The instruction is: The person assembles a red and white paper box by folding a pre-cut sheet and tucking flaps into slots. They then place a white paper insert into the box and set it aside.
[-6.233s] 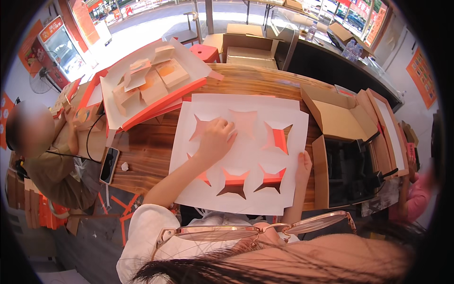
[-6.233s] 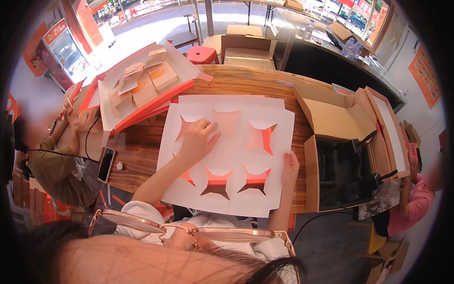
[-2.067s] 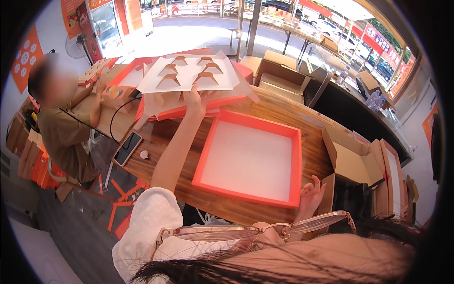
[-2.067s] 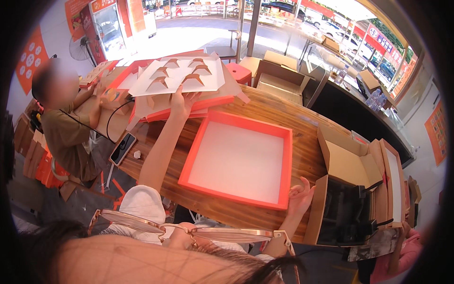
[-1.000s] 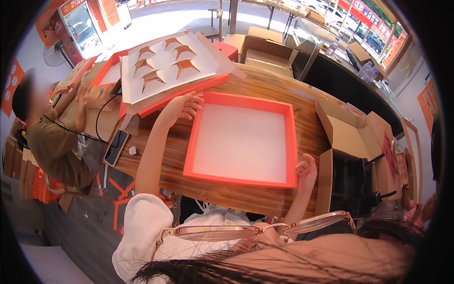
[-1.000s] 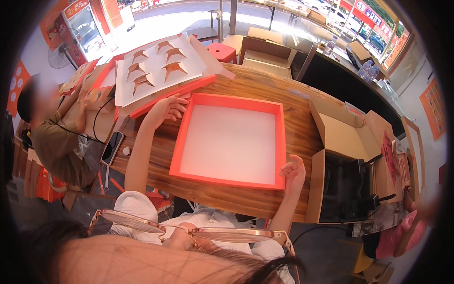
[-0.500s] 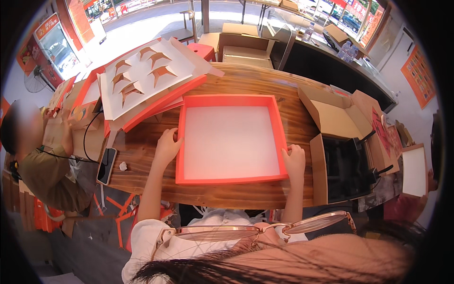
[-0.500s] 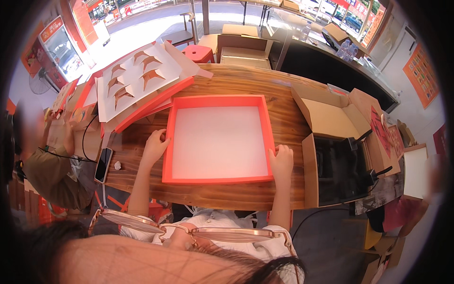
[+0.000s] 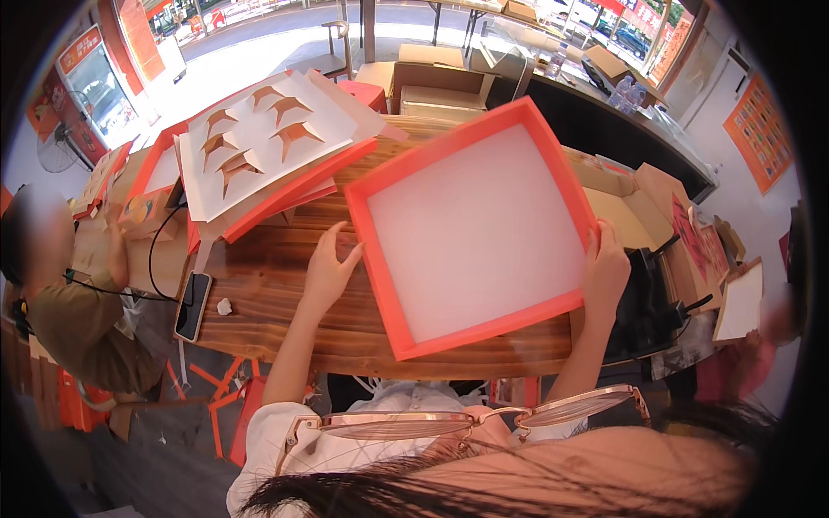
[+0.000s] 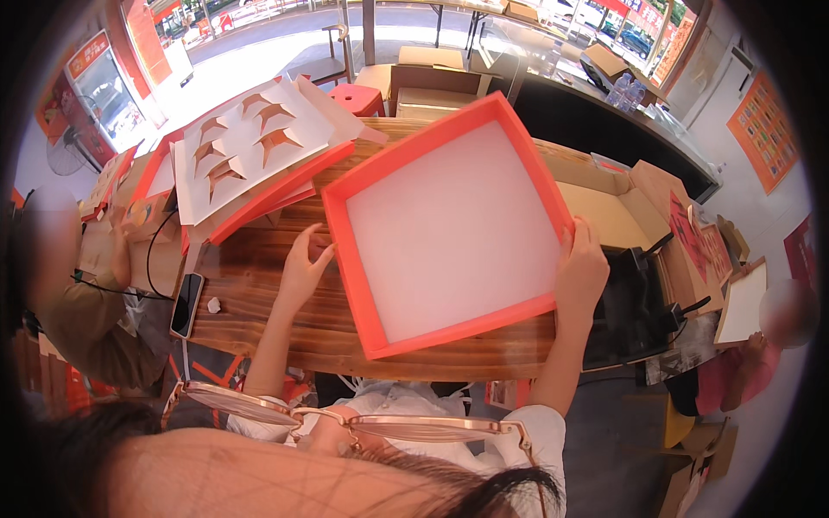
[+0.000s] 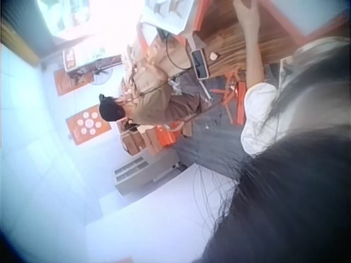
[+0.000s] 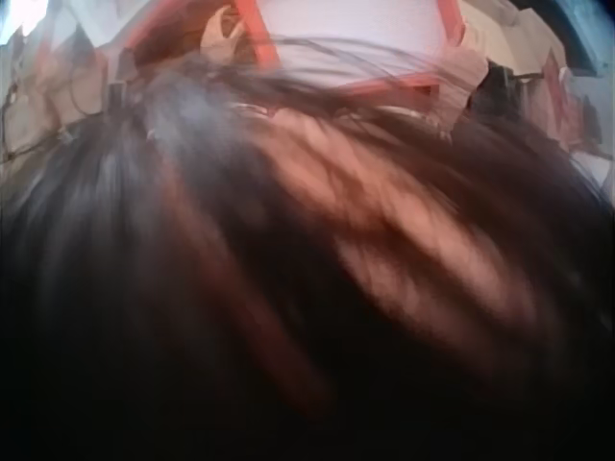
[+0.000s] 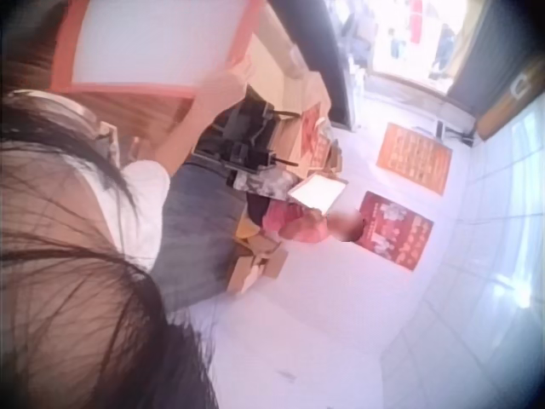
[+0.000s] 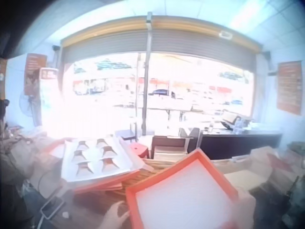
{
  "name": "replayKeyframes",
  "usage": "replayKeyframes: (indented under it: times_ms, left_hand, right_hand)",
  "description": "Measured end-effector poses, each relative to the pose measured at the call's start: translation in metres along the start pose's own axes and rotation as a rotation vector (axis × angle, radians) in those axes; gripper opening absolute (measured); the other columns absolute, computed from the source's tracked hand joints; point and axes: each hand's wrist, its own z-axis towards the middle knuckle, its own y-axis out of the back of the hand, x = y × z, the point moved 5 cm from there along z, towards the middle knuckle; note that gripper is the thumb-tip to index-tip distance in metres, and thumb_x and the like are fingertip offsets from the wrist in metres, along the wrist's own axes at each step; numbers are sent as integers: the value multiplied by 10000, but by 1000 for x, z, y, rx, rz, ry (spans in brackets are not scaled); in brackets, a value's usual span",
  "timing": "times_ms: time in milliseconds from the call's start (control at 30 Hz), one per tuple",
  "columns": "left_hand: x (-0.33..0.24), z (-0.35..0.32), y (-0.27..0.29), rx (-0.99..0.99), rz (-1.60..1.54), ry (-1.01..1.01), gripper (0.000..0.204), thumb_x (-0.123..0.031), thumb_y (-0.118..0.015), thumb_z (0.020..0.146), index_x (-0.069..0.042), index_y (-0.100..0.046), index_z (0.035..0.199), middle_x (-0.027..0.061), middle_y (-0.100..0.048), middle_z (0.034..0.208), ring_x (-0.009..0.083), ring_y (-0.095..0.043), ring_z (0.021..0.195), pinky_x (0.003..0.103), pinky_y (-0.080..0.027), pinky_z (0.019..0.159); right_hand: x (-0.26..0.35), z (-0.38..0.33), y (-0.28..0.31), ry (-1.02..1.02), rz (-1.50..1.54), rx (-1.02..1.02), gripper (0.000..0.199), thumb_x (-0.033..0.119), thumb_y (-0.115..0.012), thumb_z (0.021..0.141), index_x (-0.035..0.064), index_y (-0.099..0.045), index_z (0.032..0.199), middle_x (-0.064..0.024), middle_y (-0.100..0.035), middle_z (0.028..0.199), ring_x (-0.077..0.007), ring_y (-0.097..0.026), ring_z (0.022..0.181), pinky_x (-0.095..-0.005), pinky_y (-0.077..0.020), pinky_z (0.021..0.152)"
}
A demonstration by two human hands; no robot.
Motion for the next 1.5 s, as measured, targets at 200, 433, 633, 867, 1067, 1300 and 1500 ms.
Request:
replayKeyframes:
  times_ms: [200, 433, 633, 867, 1067, 1300, 1500]
  left_hand:
    - [-23, 26, 17, -283, -14, -265, 510, -203, -679, 775, -16, -435, 1182, 121, -461, 1111, 263, -447, 1064, 358, -382, 891]
    - [-42, 33, 20, -224, -109, -286, 682, -219, -724, 730, -36, -361, 1278, 130, -449, 1201, 243, -425, 1141, 361, -349, 957]
    - [-5, 50, -31, 258, -519, -80, 713, -142, -695, 762, -25, -304, 1347, 107, -435, 1286, 186, -425, 1173, 342, -359, 974]
    - [33, 44, -50, 273, -679, -17, 481, -79, -573, 850, -2, -381, 1285, 74, -504, 1191, 136, -478, 1090, 281, -400, 908]
    - [38, 47, -45, 122, -665, -73, 412, -121, -509, 897, 4, -387, 1270, 75, -514, 1166, 137, -494, 1058, 282, -400, 900]
    - [36, 48, -37, 62, -552, -124, 424, -138, -499, 903, 3, -372, 1282, 91, -512, 1191, 151, -499, 1059, 293, -402, 903]
    - [39, 48, -35, 75, -549, -113, 446, -163, -529, 894, -1, -376, 1281, 89, -513, 1188, 147, -494, 1067, 287, -391, 914]
  right_hand:
    - [27, 52, 47, 314, -43, -410, 199, 104, -530, 870, 35, -555, 1055, -76, -598, 1077, -258, -591, 945, -315, -492, 760]
    - [60, 79, 60, 528, -88, -575, 228, 58, -605, 791, 46, -586, 1017, -39, -612, 1062, -211, -598, 933, -308, -483, 786]
    - [80, 95, 34, 665, 40, -561, 237, 52, -613, 769, 58, -591, 1005, -31, -617, 1036, -216, -597, 910, -311, -469, 799]
    - [96, 96, 13, 565, 13, -616, 304, 77, -621, 774, 49, -553, 1068, -91, -568, 1104, -267, -516, 1058, -418, -390, 899]
    - [110, 5, -44, 509, 388, -150, 270, 35, -592, 757, 28, -535, 1021, -139, -527, 1074, -320, -494, 1017, -425, -375, 872]
    - [145, -66, -155, 389, 473, 282, 261, 83, -580, 777, 9, -510, 1017, -138, -502, 1018, -307, -465, 995, -413, -380, 847]
    - [145, -70, -192, 286, 313, 375, 286, 123, -569, 794, -13, -503, 1037, -156, -510, 1047, -312, -481, 967, -410, -419, 807]
